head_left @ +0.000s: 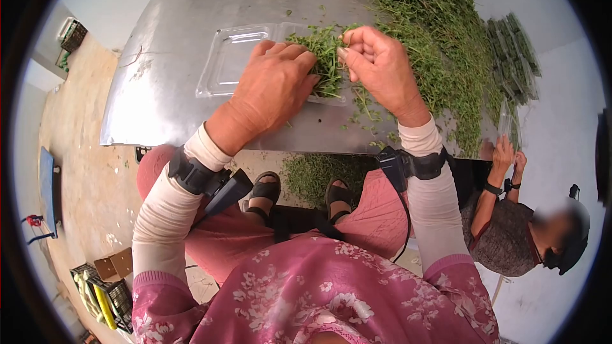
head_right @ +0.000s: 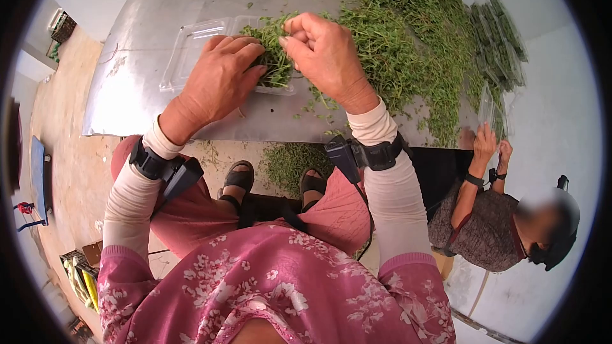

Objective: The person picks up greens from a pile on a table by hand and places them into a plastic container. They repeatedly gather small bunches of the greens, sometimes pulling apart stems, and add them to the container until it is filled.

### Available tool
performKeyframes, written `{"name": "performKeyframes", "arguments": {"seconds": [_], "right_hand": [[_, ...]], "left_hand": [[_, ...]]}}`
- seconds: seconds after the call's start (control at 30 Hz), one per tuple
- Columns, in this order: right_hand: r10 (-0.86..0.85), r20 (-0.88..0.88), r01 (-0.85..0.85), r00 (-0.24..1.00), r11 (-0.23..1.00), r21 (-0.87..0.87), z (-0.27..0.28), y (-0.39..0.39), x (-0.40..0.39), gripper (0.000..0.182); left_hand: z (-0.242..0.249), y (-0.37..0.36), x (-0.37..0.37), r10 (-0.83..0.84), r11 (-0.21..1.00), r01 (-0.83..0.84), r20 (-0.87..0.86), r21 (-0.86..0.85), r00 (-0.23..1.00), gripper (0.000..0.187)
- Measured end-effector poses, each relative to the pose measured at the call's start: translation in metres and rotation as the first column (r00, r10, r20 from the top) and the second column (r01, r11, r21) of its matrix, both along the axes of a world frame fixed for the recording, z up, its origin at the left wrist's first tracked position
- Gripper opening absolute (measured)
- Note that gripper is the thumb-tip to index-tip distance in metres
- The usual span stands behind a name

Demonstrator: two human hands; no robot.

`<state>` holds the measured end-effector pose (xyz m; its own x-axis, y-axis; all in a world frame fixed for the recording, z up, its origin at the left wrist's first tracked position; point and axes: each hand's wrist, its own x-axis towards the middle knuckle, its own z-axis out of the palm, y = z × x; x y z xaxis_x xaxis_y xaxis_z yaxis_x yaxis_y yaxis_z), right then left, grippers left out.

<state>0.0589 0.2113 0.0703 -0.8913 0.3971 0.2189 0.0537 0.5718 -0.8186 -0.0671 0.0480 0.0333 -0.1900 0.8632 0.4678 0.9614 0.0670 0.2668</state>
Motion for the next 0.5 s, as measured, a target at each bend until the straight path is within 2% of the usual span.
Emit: {"name": "performKeyframes", "arguments": {"seconds": [0.27,0.5], "right_hand": [[-0.026,-0.018,0.028,0.999,0.992,0.122,-0.0094,0.0027,-0.0025,0.020],[-0.030,-0.029,0.033,0.999,0.994,0.102,-0.0090,0.0009,-0.0024,0.019]], "left_hand": [[0.0009,-0.0003,-0.0018,0.002,1.000,-0.002,0.011,-0.015,1.000,0.029],[-0.0004,-0.0002,-0.0027,-0.002,1.000,0.002,0.033,0.009,0.999,0.029]]}}
